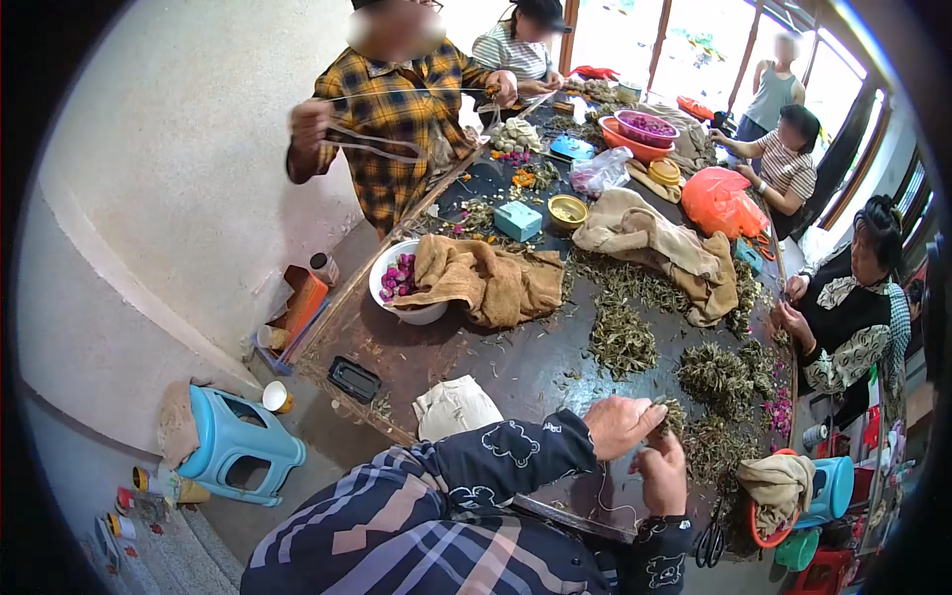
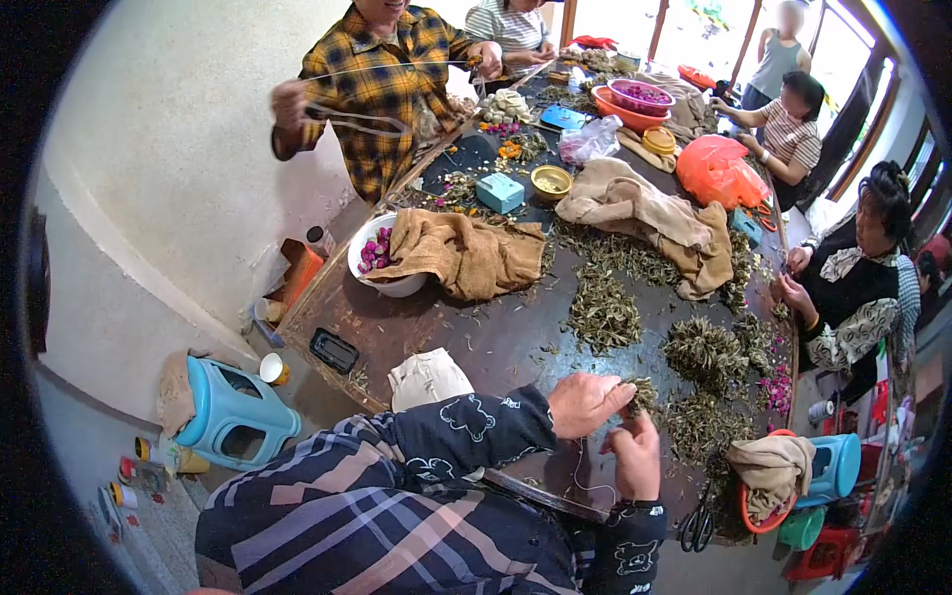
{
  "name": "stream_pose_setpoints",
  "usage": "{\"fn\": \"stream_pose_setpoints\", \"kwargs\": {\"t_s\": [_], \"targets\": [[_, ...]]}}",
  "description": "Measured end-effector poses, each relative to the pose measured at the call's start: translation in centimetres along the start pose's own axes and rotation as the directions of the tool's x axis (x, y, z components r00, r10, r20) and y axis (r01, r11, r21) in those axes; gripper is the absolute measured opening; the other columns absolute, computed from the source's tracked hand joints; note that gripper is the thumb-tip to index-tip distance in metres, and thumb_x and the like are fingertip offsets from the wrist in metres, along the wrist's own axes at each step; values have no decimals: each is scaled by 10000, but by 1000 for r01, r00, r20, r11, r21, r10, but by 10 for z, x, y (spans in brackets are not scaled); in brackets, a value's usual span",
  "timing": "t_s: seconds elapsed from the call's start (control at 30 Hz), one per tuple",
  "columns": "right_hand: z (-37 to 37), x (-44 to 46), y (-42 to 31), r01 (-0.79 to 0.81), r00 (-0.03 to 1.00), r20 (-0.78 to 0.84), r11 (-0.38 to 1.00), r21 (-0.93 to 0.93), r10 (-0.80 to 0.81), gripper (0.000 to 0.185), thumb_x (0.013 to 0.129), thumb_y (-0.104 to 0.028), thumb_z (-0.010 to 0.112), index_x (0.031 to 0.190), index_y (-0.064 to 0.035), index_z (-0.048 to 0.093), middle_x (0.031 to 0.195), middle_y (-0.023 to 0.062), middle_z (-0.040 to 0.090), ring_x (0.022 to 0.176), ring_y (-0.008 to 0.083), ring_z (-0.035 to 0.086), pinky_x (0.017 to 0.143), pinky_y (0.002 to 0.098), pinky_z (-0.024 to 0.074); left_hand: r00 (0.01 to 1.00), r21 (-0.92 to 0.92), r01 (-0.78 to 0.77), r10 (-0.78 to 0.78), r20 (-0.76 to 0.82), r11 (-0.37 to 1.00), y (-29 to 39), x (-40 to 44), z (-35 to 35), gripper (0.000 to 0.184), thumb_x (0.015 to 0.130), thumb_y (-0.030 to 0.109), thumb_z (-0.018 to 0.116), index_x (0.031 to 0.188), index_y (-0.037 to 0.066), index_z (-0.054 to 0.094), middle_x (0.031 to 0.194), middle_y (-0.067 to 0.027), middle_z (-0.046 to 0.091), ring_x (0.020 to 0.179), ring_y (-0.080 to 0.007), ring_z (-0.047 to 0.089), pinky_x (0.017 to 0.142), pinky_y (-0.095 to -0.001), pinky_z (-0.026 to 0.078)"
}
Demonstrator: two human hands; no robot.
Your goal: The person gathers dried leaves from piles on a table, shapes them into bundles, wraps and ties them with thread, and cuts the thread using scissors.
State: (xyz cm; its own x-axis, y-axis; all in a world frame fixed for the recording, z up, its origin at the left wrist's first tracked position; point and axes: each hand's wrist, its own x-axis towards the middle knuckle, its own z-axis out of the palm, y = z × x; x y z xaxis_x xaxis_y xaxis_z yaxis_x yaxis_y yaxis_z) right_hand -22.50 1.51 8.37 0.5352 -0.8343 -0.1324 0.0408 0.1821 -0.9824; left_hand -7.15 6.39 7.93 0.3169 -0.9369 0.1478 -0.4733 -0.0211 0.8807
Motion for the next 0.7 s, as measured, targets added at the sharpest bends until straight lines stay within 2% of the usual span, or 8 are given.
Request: {"fn": "stream_pose_setpoints", "kwargs": {"t_s": [0.17,0.3,0.37,0.4,0.47,0.57,0.63,0.7], "targets": [[10,-1,-9,-106,950,278,983,-148,144,93,881,-57,584,895,6,651,742,23,607,584,115,470,533,232,399,1000,7,17,-17,15,1000,-12,3,1,470,998,410,431,768,19,555,674,-180,583,623,-342,547,594,-421,445],[12,-9,-30,286,944,301,797,-532,-137,106,882,-58,597,813,5,647,728,57,606,587,153,481,553,272,408,997,-23,76,-76,-10,997,-16,4,-2,407,1007,357,417,822,25,562,714,-165,592,630,-334,552,588,-416,444],[16,-11,-34,468,883,329,580,-667,-335,122,876,-69,625,779,6,631,773,86,613,590,191,484,561,289,403,913,335,-350,399,-89,875,-51,12,19,273,1022,230,368,973,35,553,814,-125,601,649,-298,529,644,-396,447],[19,-16,-45,417,905,312,460,-784,-288,110,864,-72,640,773,-12,630,893,104,650,672,225,542,637,292,446,957,111,-273,282,-71,955,-45,12,17,329,1019,279,363,946,32,566,832,-139,618,667,-318,549,646,-406,450],[22,-6,-49,754,588,497,212,-621,-638,101,852,-69,633,759,-27,630,1015,96,668,785,246,583,752,314,471,999,-126,0,5,41,992,-28,10,2,382,1006,344,381,917,25,571,842,-147,629,689,-321,564,661,-408,451],[24,-8,-56,824,550,553,298,-482,-626,46,836,-62,628,794,-51,644,1070,95,681,889,260,598,847,337,468,974,-226,226,-214,75,948,-45,13,16,478,993,431,402,872,10,592,807,-149,642,680,-283,545,669,-391,444],[21,-11,-46,656,695,565,714,-246,-444,54,827,-74,620,774,-68,612,934,84,694,774,243,599,762,318,469,985,-133,174,-174,16,976,-48,14,19,508,998,442,402,831,3,597,763,-144,637,667,-270,541,651,-384,441],[21,-11,-45,654,752,495,588,-475,-436,70,829,-74,612,761,-72,598,891,80,685,742,242,594,738,317,463,992,-168,115,-121,-22,979,-48,13,20,513,1000,436,408,813,-6,589,724,-142,620,639,-268,528,632,-384,438]]}}
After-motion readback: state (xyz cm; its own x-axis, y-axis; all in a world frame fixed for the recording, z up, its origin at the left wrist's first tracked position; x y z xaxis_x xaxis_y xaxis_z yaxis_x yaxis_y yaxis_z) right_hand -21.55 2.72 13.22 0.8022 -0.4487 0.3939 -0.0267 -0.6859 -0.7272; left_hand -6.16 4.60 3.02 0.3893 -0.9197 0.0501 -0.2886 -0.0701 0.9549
